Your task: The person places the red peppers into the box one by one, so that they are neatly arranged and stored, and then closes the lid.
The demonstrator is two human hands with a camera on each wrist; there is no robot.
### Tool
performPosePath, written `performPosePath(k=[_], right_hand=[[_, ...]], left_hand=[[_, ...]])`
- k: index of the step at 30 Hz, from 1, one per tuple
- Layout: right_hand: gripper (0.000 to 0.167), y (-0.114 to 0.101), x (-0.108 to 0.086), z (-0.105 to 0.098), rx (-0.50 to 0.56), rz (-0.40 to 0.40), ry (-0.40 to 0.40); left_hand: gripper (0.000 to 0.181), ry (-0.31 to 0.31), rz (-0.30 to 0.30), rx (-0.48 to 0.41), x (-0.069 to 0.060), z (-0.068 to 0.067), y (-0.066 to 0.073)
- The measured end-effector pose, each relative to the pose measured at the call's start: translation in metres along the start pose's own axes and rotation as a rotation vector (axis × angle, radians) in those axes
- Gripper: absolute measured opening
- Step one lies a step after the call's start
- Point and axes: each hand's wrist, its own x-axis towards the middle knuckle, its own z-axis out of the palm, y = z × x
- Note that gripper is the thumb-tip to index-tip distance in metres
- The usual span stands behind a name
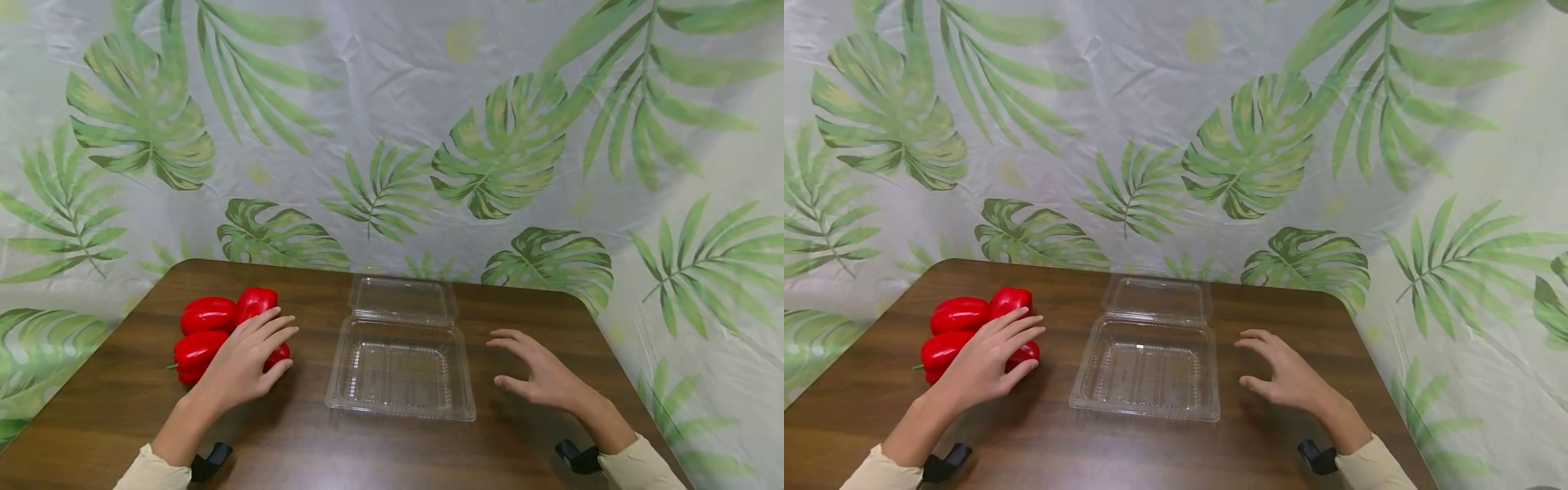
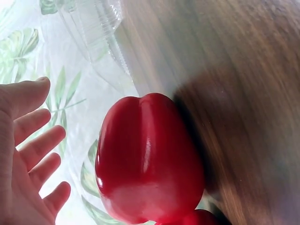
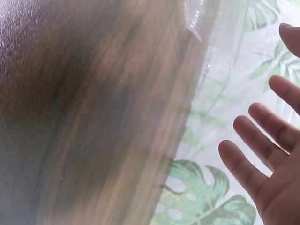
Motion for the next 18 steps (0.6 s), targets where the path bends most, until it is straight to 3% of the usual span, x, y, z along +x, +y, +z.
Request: performPosePath(k=[7,18], right_hand=[[0.06,-0.006,0.008,0.011,0.051,0.008,-0.06],[0.076,-0.01,0.016,0.029,0.079,-0.05,-0.121]], left_hand=[[0.055,-0.009,-0.004,0.012,-0.006,-0.002,-0.004],[0.054,-0.001,-0.04,0.011,-0.02,-0.006,-0.012]])
